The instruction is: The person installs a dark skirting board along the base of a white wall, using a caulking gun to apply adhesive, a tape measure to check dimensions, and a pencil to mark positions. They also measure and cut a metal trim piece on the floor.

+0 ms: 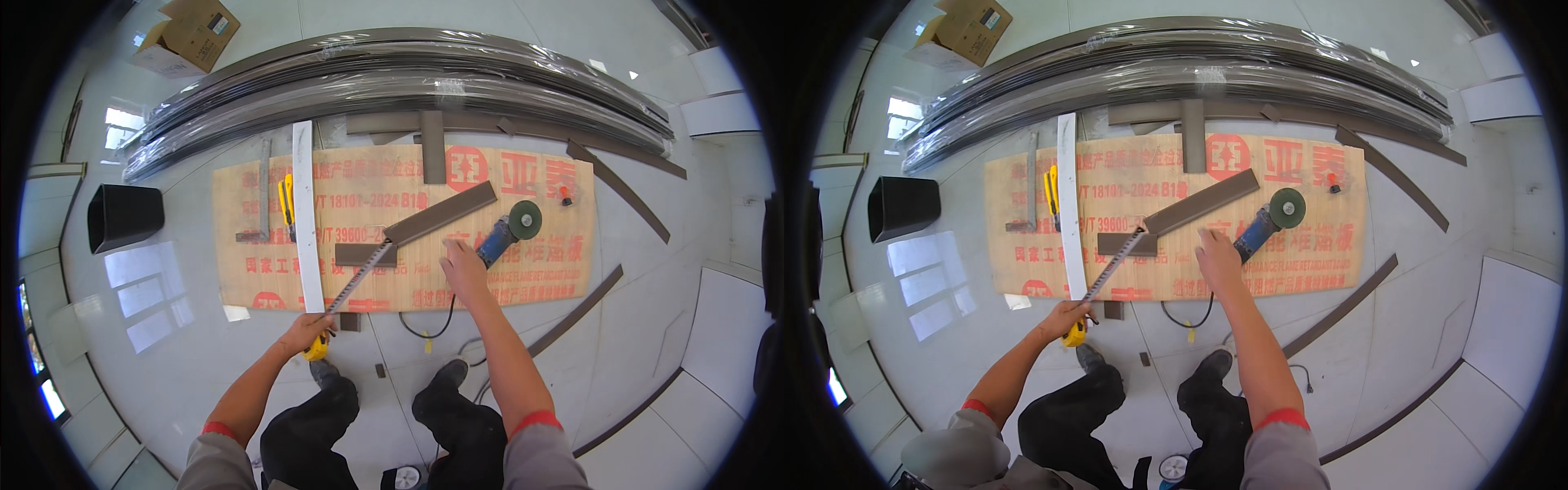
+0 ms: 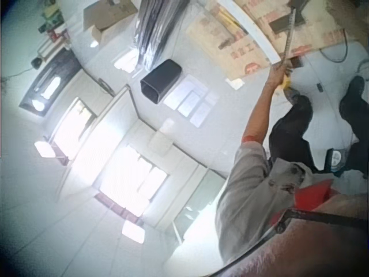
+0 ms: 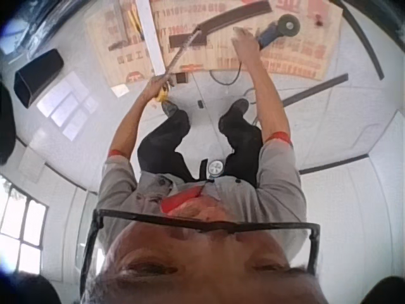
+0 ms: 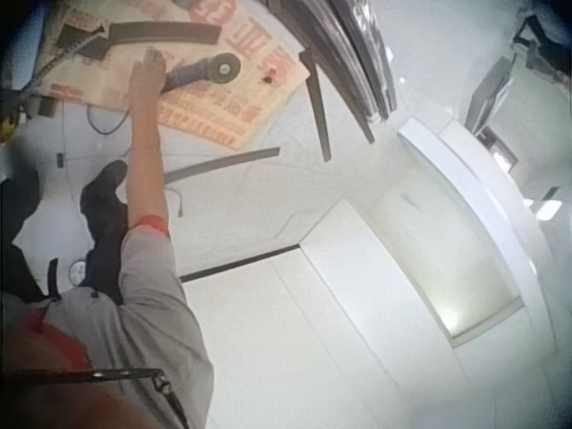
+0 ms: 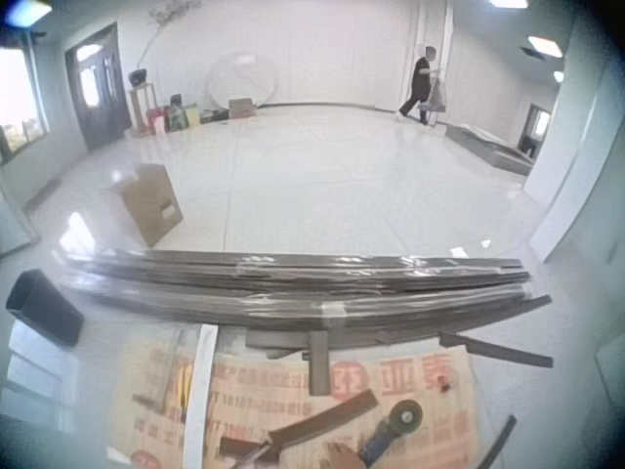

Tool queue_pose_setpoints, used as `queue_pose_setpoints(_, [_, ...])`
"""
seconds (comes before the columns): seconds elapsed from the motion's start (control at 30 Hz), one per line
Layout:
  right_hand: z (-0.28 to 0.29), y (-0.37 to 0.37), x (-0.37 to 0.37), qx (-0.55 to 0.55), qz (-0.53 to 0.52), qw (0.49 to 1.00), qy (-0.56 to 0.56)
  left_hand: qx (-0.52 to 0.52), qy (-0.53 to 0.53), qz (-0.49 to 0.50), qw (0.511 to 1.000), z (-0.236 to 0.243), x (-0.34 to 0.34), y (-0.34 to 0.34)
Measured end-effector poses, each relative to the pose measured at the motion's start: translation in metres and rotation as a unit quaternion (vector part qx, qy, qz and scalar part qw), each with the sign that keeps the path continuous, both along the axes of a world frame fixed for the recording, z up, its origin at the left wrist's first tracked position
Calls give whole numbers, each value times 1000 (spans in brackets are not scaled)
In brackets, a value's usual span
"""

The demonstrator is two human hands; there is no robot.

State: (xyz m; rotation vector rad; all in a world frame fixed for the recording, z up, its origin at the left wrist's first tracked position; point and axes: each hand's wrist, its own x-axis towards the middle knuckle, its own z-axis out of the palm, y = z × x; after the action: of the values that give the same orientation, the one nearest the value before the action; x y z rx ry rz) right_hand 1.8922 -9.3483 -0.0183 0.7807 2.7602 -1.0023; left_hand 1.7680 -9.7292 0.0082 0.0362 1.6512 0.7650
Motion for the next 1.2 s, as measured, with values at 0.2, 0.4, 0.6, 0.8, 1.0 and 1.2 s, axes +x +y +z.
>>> queue_pose_setpoints(0.2, [-95, 30, -71, 315, 219, 922, 44, 39, 87, 121, 988, -78, -27, -58])
queue_pose_setpoints(0.4, [-108, 31, -82, 319, 310, 895, -16, 96, 97, 211, 968, -106, -28, -75])
queue_pose_setpoints(0.6, [-117, 20, -45, 327, 251, 911, -20, 122, 96, 85, 984, -66, -30, 2])
queue_pose_setpoints(0.8, [-67, 39, 32, 107, 197, 972, 74, 125, 123, -16, 984, -52, -41, 15])
queue_pose_setpoints(1.0, [-63, 99, 265, 209, -375, 902, 54, 68, 87, 102, 989, -83, -32, -50])
queue_pose_setpoints(1.2, [-140, 60, 469, 31, -604, 764, -223, 62, 112, 221, 967, -121, -12, -91])
